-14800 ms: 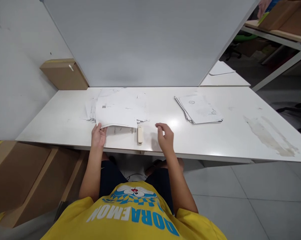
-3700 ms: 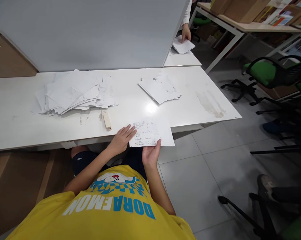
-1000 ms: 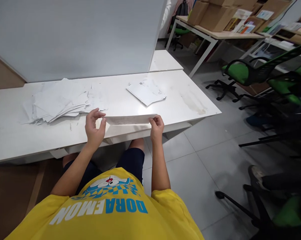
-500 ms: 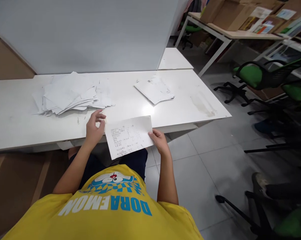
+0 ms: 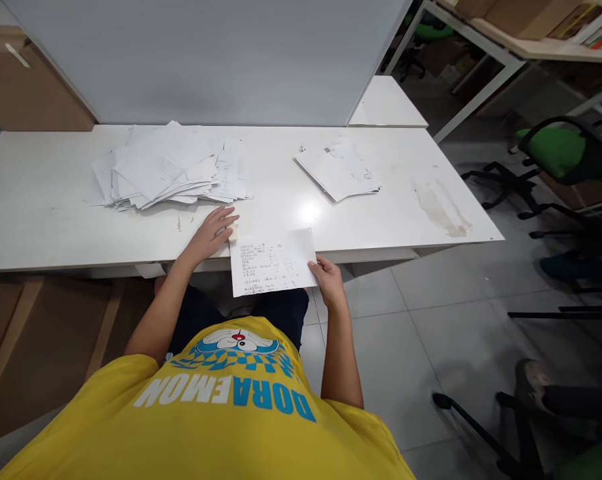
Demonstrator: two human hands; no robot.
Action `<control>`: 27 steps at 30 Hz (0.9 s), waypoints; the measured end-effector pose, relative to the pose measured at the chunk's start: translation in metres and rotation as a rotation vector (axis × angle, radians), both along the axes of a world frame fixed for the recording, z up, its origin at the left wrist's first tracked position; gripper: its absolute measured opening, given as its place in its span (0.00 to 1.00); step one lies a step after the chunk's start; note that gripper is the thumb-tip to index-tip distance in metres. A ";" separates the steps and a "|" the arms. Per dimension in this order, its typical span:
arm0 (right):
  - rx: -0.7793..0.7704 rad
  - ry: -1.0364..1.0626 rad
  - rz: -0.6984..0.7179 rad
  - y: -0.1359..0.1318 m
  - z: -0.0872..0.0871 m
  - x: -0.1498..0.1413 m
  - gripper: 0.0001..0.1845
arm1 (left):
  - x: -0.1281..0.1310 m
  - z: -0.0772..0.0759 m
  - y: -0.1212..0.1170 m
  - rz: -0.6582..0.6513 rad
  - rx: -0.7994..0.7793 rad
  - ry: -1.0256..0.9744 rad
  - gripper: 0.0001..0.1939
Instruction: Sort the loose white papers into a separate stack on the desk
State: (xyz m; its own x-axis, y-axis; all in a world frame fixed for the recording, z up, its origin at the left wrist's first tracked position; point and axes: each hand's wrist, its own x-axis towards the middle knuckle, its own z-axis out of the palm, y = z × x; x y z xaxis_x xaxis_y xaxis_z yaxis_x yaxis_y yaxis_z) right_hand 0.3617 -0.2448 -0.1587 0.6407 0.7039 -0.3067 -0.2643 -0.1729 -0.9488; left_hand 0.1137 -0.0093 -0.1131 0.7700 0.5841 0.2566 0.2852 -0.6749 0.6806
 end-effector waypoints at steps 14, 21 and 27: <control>-0.021 -0.034 0.077 0.003 0.005 -0.002 0.23 | 0.000 0.015 0.003 -0.077 -0.142 0.259 0.17; -0.080 -0.079 0.110 0.000 0.018 0.002 0.22 | 0.006 0.010 -0.004 -0.006 -0.098 0.247 0.18; 0.001 -0.217 -0.232 -0.023 0.036 0.066 0.20 | 0.002 -0.003 -0.002 0.047 -0.071 0.078 0.21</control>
State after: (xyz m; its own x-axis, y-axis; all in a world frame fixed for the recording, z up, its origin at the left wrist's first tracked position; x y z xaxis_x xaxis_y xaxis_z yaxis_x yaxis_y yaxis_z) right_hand 0.4274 -0.2674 -0.1224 0.8345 0.5317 -0.1445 -0.0874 -0.1312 -0.9875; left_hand 0.1162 -0.0116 -0.1156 0.7575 0.6344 0.1539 0.3692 -0.6108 0.7005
